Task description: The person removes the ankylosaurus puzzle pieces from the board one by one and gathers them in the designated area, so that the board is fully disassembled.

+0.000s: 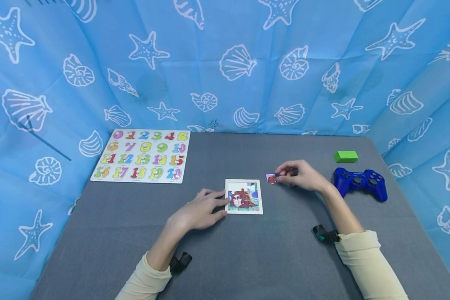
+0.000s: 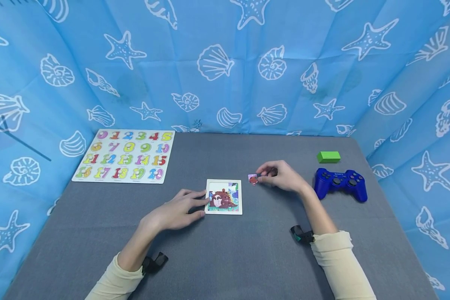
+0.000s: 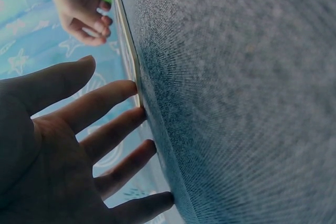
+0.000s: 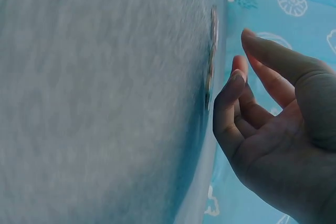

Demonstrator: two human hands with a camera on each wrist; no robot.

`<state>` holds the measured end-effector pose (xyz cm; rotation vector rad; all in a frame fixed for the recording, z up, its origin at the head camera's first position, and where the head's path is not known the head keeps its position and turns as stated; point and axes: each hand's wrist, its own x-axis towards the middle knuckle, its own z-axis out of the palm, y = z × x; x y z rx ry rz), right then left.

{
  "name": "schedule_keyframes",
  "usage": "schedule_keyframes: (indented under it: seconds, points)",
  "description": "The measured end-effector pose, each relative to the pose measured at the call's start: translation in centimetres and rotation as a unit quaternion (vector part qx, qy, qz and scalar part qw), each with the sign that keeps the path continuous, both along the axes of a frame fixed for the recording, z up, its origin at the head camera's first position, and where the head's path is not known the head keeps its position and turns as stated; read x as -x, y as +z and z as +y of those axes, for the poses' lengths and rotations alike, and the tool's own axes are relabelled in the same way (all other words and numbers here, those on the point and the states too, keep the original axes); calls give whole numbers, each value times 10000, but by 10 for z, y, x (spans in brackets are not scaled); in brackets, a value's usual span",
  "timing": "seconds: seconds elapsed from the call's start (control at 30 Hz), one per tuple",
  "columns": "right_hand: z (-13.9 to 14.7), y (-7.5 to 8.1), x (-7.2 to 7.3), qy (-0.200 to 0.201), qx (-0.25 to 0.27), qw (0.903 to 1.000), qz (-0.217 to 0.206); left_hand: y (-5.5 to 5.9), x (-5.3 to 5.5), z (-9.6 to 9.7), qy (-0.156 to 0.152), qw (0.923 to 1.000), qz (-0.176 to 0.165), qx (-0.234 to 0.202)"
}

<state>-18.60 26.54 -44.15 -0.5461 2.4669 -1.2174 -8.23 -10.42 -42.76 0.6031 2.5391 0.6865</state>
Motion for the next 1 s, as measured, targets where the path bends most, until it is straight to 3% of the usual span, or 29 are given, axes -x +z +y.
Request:
schedule_keyframes:
  seconds: [1.0]
  points:
    - [-63, -4, -9, 629, 232, 9971, -350, -1, 1, 0, 11, 10000, -43, 17]
